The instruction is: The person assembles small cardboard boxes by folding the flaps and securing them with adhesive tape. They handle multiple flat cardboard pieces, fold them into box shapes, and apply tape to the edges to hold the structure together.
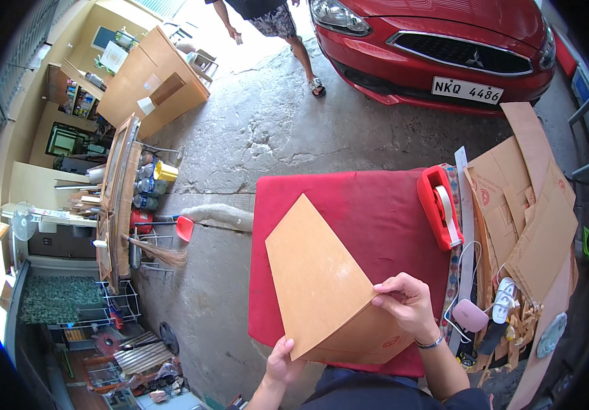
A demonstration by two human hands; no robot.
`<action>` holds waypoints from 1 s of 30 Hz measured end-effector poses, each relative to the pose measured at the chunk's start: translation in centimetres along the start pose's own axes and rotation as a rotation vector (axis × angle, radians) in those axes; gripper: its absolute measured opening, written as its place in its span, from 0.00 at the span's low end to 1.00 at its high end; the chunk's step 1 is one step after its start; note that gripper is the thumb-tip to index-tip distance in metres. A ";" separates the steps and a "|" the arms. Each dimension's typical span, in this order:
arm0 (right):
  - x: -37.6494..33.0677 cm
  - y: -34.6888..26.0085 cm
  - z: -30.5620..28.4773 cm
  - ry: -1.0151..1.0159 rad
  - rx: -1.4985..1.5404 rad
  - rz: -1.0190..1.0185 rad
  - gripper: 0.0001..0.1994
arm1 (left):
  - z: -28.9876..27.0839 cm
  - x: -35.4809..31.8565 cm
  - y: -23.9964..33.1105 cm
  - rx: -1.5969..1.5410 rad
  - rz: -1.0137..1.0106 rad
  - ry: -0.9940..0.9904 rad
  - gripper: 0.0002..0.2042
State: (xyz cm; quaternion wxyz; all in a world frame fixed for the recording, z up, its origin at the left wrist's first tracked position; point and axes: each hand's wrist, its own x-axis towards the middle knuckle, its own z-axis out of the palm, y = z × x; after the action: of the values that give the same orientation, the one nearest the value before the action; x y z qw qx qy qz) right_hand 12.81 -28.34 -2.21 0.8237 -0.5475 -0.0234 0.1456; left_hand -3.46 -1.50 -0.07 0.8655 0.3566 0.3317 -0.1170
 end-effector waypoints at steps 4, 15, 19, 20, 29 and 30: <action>-0.1 0.3 -0.2 -0.001 0.006 -0.004 0.08 | 0.6 0.7 -0.3 -0.159 0.011 0.096 0.31; 0.8 0.3 -0.5 -0.015 -0.119 0.030 0.09 | -2.2 2.5 3.5 -0.492 0.179 -0.070 0.24; 2.4 1.2 0.0 0.035 -0.166 -0.003 0.07 | -4.4 1.8 7.6 -0.396 0.301 -0.137 0.24; 2.6 1.3 0.0 0.048 -0.200 -0.004 0.07 | -5.7 1.3 8.3 -0.246 0.350 -0.070 0.27; 6.0 2.0 -1.8 0.453 -0.314 -0.180 0.06 | -19.5 -1.6 14.2 0.462 0.092 0.075 0.31; 6.1 3.0 -2.7 0.469 -0.347 -0.164 0.07 | -20.5 -1.5 14.1 0.481 0.048 0.048 0.31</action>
State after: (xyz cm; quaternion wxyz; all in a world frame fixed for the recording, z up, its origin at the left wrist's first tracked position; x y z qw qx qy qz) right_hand 18.49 -28.10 -6.81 0.7097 -0.6951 0.0988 -0.0578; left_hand -8.41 22.80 -2.23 0.7499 0.5630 0.3064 -0.1637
